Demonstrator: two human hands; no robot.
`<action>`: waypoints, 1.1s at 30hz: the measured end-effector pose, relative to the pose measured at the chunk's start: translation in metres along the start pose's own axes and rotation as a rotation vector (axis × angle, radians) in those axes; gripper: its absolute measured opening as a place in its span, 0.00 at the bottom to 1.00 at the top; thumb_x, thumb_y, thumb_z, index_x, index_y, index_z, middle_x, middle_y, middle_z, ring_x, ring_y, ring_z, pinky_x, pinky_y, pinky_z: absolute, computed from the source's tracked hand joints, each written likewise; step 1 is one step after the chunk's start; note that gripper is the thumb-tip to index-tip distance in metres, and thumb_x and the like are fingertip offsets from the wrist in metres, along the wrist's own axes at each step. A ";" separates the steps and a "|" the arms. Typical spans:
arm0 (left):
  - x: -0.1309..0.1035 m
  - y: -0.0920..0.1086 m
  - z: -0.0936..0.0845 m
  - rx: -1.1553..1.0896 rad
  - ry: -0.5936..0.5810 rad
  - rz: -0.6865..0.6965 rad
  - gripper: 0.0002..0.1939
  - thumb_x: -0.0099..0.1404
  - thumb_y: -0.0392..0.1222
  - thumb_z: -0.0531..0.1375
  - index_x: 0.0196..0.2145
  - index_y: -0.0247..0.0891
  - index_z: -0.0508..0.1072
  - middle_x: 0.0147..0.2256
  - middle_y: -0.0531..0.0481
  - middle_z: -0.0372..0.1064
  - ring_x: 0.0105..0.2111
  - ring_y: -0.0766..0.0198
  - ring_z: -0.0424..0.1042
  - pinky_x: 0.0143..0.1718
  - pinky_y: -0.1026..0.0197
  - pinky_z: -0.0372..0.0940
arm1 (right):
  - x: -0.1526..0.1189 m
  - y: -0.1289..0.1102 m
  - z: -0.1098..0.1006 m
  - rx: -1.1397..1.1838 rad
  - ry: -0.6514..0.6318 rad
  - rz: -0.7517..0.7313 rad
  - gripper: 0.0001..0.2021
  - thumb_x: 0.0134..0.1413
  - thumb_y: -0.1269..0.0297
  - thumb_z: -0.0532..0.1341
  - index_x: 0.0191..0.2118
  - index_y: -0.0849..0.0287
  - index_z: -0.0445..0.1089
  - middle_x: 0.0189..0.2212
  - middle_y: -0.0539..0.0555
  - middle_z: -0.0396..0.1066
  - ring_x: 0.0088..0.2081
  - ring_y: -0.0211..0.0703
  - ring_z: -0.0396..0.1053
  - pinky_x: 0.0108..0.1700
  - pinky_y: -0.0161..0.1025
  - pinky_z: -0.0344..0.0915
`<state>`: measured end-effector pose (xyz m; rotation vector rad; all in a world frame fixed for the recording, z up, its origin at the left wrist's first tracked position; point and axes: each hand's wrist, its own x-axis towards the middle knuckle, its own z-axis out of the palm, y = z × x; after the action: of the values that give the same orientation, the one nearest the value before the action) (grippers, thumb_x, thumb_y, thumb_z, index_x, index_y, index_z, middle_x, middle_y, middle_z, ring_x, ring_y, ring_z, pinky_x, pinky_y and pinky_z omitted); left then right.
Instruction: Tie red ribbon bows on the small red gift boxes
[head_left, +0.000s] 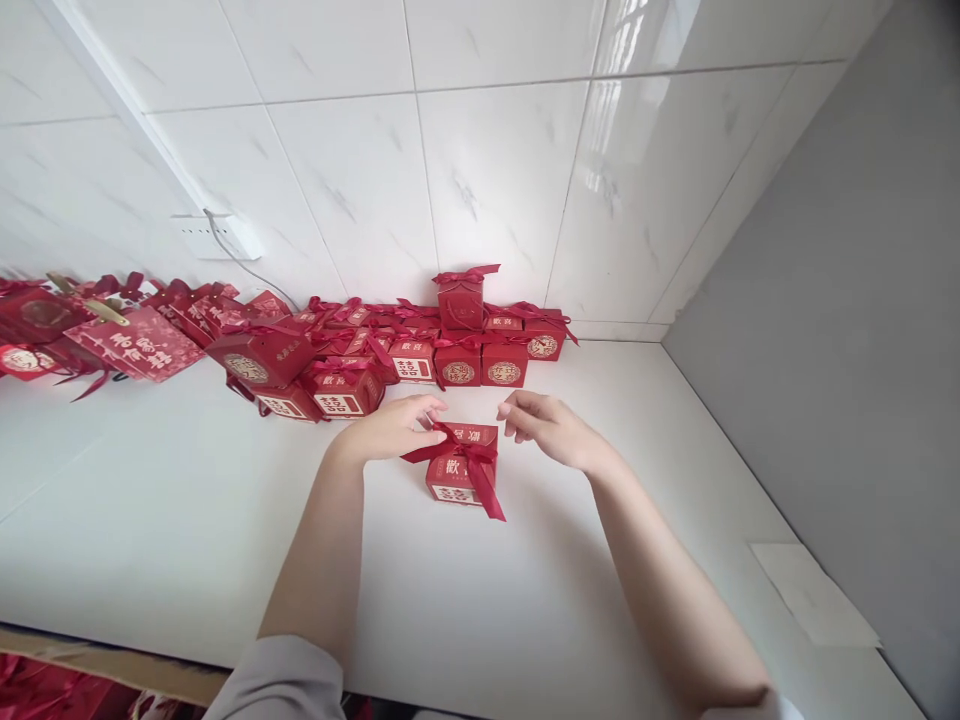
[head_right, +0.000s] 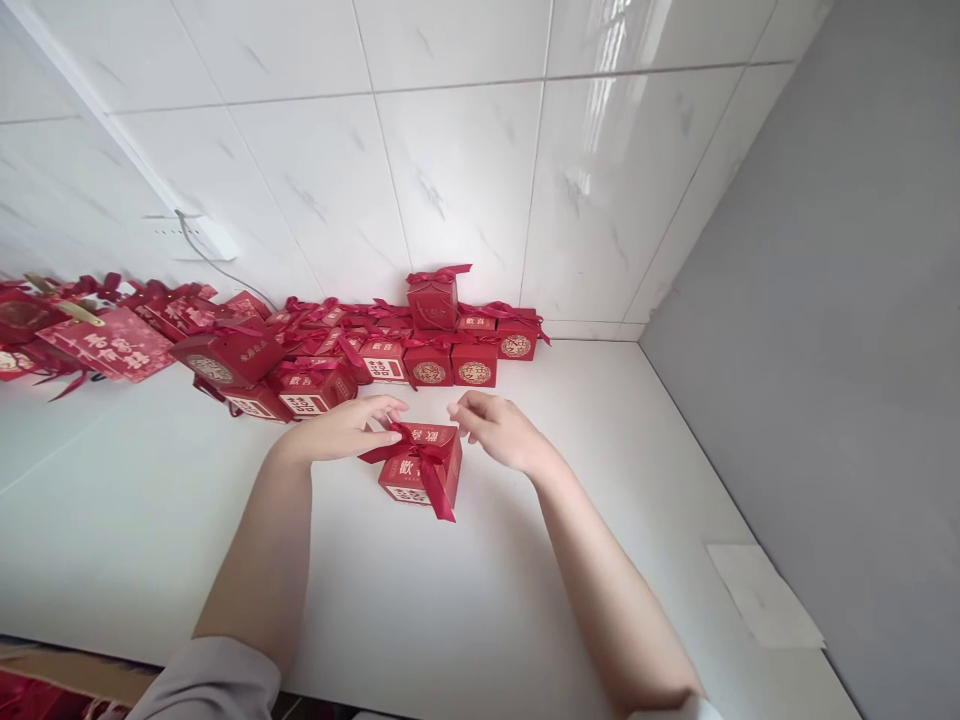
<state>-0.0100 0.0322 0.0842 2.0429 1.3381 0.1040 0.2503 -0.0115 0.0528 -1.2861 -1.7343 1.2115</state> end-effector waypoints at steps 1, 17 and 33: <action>0.002 0.000 0.002 0.011 -0.007 -0.026 0.26 0.58 0.54 0.60 0.52 0.43 0.69 0.50 0.45 0.70 0.49 0.53 0.71 0.47 0.56 0.67 | -0.004 -0.006 0.003 -0.095 -0.012 0.003 0.19 0.61 0.44 0.53 0.33 0.56 0.66 0.32 0.51 0.71 0.33 0.42 0.68 0.37 0.39 0.62; -0.009 0.005 0.002 0.047 0.112 -0.040 0.08 0.56 0.46 0.58 0.29 0.42 0.76 0.38 0.48 0.71 0.36 0.55 0.70 0.34 0.59 0.63 | -0.002 0.012 0.031 0.162 -0.226 0.060 0.09 0.59 0.57 0.58 0.41 0.56 0.66 0.23 0.46 0.66 0.24 0.36 0.60 0.26 0.34 0.56; -0.012 -0.021 0.054 -0.533 0.290 0.166 0.11 0.63 0.44 0.59 0.28 0.39 0.60 0.32 0.52 0.65 0.31 0.66 0.63 0.34 0.63 0.59 | 0.005 0.019 0.023 0.307 -0.455 0.204 0.19 0.57 0.46 0.61 0.32 0.60 0.67 0.14 0.44 0.63 0.15 0.31 0.55 0.17 0.31 0.49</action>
<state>-0.0093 0.0007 0.0340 1.7127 1.1436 0.7722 0.2348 -0.0113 0.0269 -1.0772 -1.6500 1.9254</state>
